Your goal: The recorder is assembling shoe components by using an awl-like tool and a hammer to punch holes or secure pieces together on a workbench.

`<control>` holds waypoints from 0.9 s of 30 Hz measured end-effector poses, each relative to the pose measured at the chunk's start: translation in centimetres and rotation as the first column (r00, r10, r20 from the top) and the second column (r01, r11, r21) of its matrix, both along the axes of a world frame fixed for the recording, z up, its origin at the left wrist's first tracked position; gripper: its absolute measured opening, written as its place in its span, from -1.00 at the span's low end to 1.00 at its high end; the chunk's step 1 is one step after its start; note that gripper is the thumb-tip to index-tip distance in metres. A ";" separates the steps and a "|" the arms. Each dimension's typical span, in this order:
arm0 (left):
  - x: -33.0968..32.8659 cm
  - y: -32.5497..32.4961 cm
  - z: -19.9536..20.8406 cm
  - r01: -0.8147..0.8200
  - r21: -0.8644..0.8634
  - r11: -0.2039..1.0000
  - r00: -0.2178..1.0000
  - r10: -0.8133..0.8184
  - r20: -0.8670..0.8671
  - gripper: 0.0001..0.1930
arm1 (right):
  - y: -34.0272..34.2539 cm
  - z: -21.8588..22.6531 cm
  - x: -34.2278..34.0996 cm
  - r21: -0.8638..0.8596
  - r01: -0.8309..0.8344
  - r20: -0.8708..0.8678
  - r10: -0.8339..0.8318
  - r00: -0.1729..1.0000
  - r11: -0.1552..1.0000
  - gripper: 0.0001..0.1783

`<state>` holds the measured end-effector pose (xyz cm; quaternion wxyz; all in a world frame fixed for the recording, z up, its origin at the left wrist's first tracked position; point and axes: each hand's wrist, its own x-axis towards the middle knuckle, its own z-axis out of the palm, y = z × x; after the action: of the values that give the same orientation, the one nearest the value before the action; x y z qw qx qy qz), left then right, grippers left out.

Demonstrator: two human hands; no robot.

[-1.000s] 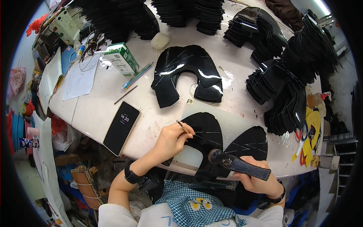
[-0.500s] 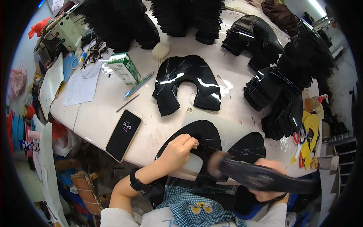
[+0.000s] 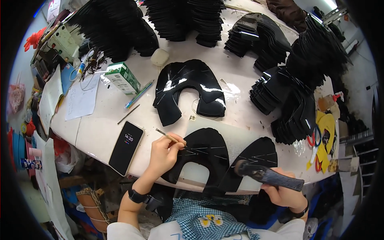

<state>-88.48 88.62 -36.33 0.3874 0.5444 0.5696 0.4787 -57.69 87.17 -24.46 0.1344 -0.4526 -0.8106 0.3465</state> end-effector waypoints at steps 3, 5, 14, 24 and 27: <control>1.0 0.5 2.4 0.197 0.045 0.979 0.960 -0.184 -0.212 -0.95 | -2.5 -1.4 3.0 -0.051 0.239 0.004 -0.240 0.971 0.970 -0.69; 2.3 0.9 1.8 0.262 0.039 0.964 0.961 -0.257 -0.103 -0.94 | -3.7 -2.1 4.3 -0.051 0.355 -0.018 -0.356 0.934 0.934 -0.71; 12.4 3.9 3.1 0.713 -0.037 0.700 0.701 -0.713 0.022 -0.88 | -6.7 -3.9 6.3 -0.025 0.334 0.111 -0.330 0.937 0.942 -0.71; 15.5 5.2 0.5 0.643 -0.001 0.766 0.766 -0.643 -0.016 -0.90 | -7.5 -5.7 7.5 -0.046 0.313 0.037 -0.312 0.949 0.949 -0.69; 15.4 5.1 0.3 0.628 -0.008 0.778 0.778 -0.628 0.003 -0.90 | -7.3 -5.3 7.7 -0.052 0.285 0.035 -0.284 0.958 0.957 -0.67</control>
<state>-73.05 93.72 -36.00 0.5271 0.7014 0.3575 0.3199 -49.99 79.85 -29.74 0.1591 -0.5728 -0.7285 0.3403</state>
